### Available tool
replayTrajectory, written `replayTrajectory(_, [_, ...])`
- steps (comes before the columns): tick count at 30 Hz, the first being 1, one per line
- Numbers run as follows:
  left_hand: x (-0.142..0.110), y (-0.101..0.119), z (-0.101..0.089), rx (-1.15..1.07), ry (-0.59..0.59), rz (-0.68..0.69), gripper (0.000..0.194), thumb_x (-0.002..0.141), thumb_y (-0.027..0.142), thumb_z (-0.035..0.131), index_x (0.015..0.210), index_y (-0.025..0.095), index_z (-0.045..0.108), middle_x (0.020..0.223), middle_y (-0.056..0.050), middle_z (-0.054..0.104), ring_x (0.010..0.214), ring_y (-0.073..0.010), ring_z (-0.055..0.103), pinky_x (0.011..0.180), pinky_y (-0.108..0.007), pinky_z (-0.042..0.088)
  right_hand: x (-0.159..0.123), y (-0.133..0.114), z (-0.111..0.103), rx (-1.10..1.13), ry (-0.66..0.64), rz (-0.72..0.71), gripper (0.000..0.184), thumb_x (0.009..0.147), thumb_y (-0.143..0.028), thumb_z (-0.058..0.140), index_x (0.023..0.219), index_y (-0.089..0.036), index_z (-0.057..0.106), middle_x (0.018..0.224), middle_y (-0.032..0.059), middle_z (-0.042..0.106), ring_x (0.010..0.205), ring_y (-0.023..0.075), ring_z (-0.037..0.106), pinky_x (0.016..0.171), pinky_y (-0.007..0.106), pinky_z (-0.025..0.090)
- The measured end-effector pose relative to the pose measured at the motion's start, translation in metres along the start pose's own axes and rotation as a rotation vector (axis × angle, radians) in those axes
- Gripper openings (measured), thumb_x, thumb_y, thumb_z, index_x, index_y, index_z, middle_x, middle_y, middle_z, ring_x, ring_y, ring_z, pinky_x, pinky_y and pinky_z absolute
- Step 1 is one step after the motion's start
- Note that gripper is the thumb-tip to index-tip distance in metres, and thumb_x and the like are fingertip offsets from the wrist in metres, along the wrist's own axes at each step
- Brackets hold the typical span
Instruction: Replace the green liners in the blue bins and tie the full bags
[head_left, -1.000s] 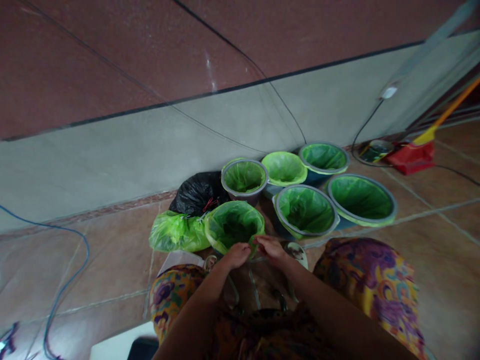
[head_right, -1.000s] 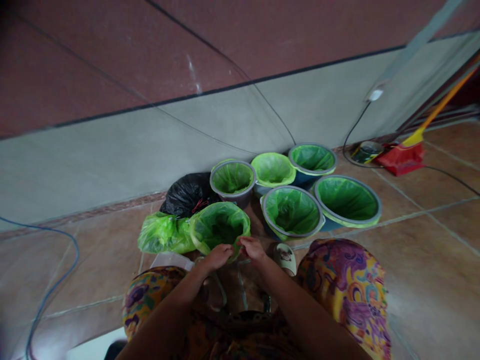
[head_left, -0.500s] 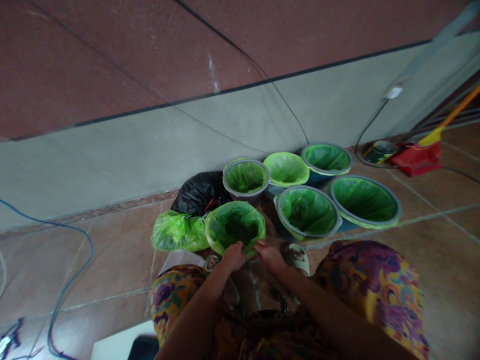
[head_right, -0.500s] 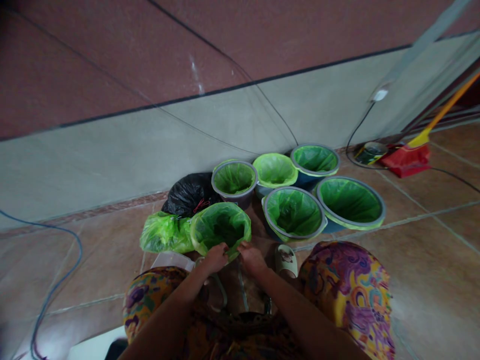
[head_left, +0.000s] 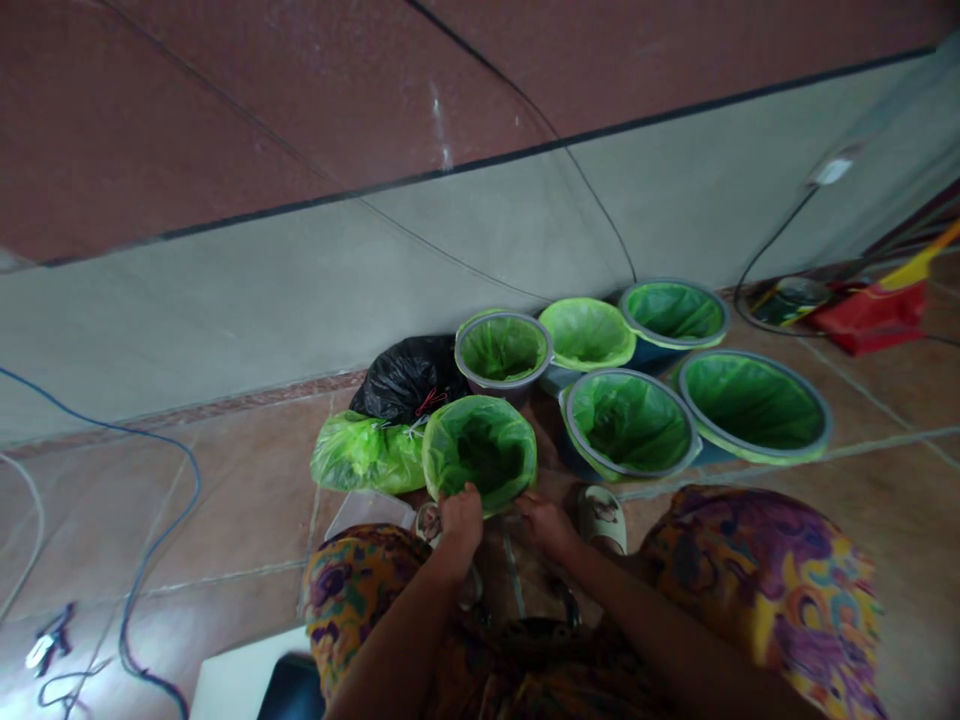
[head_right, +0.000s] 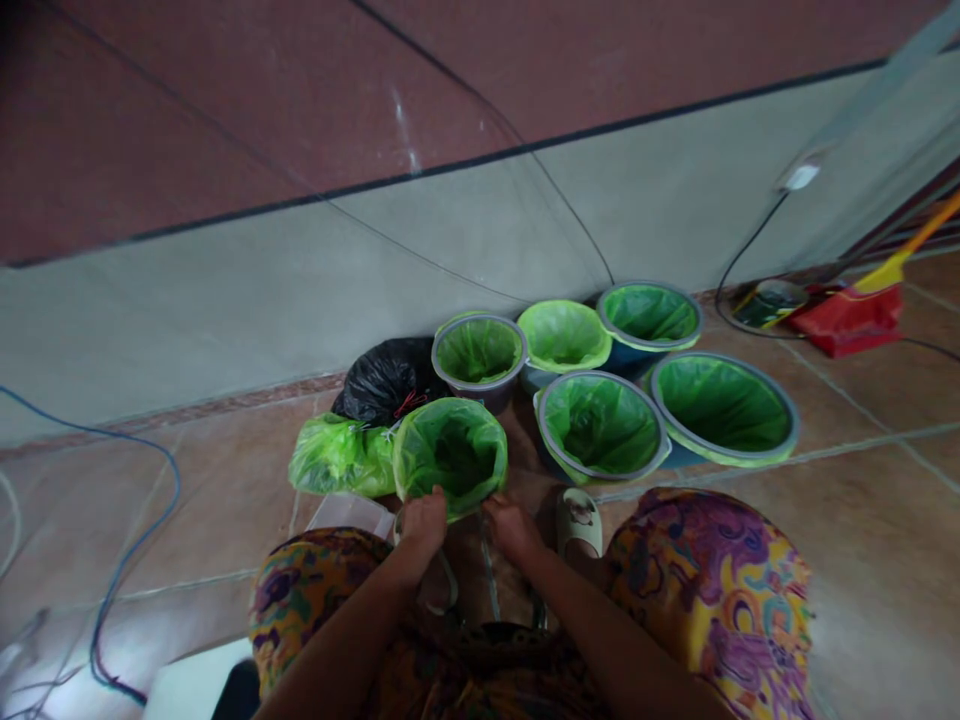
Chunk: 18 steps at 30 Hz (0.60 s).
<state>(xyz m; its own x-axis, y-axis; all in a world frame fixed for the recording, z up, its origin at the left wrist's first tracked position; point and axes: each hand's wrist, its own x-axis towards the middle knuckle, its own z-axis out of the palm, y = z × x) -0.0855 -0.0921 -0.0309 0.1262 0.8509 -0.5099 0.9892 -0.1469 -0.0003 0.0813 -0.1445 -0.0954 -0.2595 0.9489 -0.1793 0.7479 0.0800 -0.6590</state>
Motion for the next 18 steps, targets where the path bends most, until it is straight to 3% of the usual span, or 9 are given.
replayTrajectory(5, [0.000,-0.012,-0.007,-0.040,0.007,-0.103,0.040,0.086,0.002,0.034,0.115,0.007,0.061,0.089,-0.018,0.073,0.095,-0.0285,0.068,0.100,-0.050,0.035,0.004,0.002,0.003,0.163,0.047,0.022,0.030,0.081,-0.007,0.043,0.092,-0.015,0.070,0.099,0.0108,0.068,0.095,0.0216,0.063,0.085,0.031,0.047])
replayTrajectory(9, [0.000,-0.025,-0.010,-0.088,0.034,-0.143,0.036,0.086,0.005,0.037,0.111,0.008,0.062,0.092,-0.018,0.071,0.097,-0.0291,0.066,0.095,-0.046,0.038,0.007,0.006,-0.004,0.233,0.185,0.188,0.031,0.081,-0.011,0.042,0.088,-0.018,0.071,0.094,0.0090,0.072,0.091,0.0222,0.065,0.089,0.034,0.047])
replayTrajectory(15, [0.004,-0.041,-0.008,-0.193,0.199,-0.139,0.036,0.080,0.005,0.045,0.111,0.013,0.063,0.108,-0.016,0.067,0.112,-0.0300,0.057,0.097,-0.043,0.039,0.013,0.004,-0.024,0.271,0.358,0.354,0.027,0.080,-0.024,0.045,0.087,-0.017,0.069,0.093,0.0102,0.072,0.089,0.0234,0.066,0.085,0.034,0.048])
replayTrajectory(18, [0.013,-0.052,-0.010,-0.341,0.352,-0.294,0.046,0.078,0.008,0.047,0.122,0.016,0.058,0.121,-0.013,0.062,0.115,-0.0268,0.055,0.095,-0.037,0.042,0.014,-0.001,-0.024,0.261,0.427,0.424,0.032,0.082,-0.031,0.042,0.096,-0.016,0.067,0.098,0.0118,0.072,0.089,0.0236,0.066,0.084,0.034,0.048])
